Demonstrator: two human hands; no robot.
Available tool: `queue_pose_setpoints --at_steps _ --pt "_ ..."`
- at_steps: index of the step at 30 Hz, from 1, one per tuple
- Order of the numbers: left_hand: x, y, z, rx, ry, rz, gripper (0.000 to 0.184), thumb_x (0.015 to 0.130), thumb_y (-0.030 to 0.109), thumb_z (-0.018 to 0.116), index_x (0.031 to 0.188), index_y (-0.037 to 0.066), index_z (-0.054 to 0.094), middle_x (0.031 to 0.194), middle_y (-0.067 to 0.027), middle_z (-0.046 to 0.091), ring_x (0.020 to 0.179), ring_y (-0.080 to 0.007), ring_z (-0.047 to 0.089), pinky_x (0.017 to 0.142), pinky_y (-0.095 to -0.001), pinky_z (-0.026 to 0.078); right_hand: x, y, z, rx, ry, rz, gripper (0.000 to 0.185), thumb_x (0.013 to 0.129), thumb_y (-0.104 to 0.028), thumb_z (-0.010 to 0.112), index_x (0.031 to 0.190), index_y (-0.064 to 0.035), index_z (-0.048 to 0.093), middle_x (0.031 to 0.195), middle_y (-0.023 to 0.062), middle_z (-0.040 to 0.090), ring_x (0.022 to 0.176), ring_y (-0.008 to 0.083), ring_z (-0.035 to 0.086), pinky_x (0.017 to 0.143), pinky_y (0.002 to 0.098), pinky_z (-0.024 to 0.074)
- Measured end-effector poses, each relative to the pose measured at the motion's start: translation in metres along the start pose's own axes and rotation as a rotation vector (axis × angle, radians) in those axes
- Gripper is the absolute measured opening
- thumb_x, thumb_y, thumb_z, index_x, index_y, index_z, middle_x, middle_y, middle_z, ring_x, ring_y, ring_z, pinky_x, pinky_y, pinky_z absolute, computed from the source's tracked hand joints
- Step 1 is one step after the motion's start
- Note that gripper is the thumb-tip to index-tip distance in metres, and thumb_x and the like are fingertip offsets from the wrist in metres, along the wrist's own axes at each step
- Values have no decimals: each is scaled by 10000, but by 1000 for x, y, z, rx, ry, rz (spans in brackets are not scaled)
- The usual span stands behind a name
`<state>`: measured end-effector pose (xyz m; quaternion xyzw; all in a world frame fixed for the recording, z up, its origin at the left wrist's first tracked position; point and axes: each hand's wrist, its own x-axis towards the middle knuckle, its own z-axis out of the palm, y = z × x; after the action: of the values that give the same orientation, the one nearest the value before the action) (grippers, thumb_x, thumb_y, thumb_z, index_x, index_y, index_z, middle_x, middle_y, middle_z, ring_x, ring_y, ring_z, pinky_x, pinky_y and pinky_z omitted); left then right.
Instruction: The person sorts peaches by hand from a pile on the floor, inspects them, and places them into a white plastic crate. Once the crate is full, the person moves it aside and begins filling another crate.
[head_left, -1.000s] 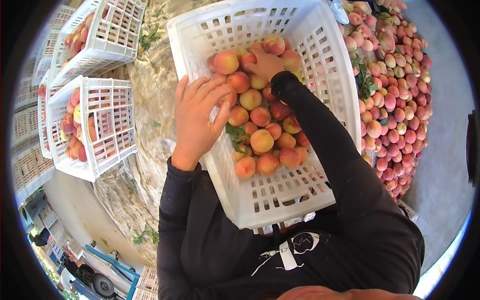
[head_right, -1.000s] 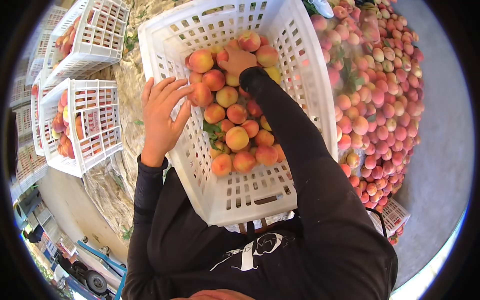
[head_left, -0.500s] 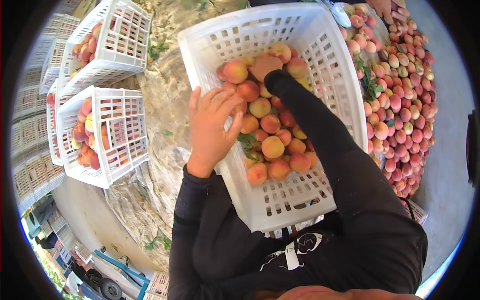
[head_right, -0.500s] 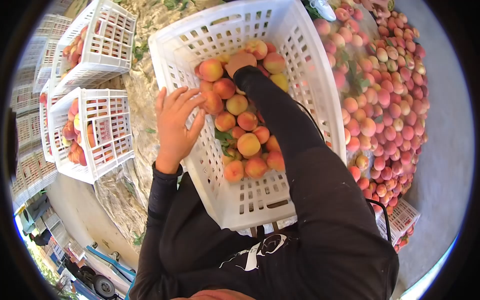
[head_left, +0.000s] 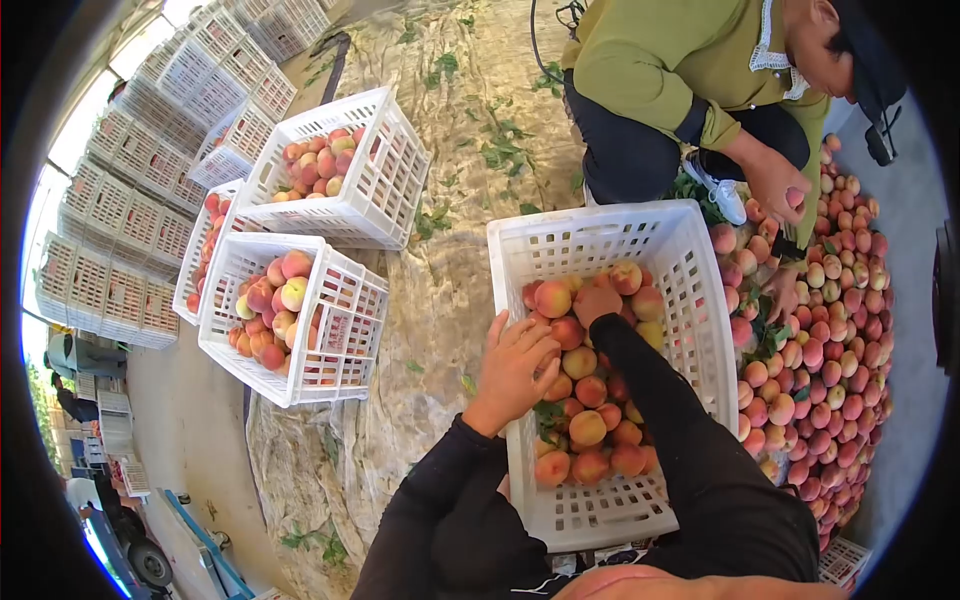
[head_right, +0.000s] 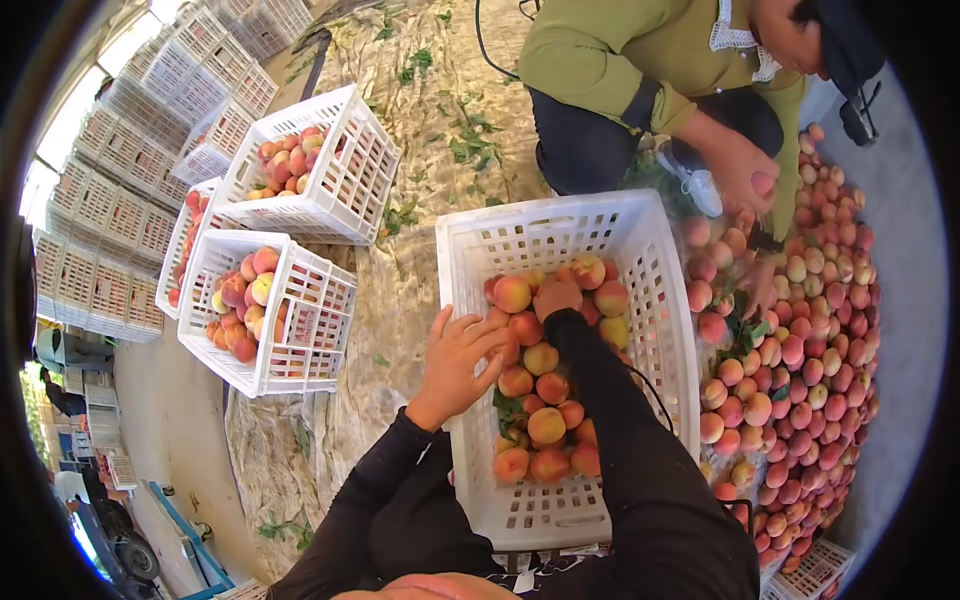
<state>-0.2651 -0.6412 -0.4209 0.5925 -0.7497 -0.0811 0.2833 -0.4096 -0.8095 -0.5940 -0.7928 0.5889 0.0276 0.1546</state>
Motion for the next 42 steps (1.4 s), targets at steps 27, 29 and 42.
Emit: queue_pose_setpoints --at_steps 27,29,42 --pt "49 -46 14 238 -24 43 129 799 229 624 819 106 656 903 -40 649 1070 -270 543 1125 -532 206 -59 84 21 642 -335 -379 714 757 -369 677 1353 -67 427 1308 188 516 1215 394 479 925 405 471" --pt "55 -50 14 256 -16 42 122 814 219 616 821 104 655 891 -28 650 1057 -260 552 1126 -530 204 -72 74 -8 611 -372 -112 601 782 -313 670 1293 -36 515 1200 173 600 1129 317 570 1020 413 396" --pt "58 -61 22 205 43 62 85 793 198 621 797 115 636 849 -44 633 972 -248 576 1111 -516 230 -130 65 -27 20 -253 -149 440 824 -260 583 1232 -131 481 1213 186 548 1156 388 519 920 505 460"
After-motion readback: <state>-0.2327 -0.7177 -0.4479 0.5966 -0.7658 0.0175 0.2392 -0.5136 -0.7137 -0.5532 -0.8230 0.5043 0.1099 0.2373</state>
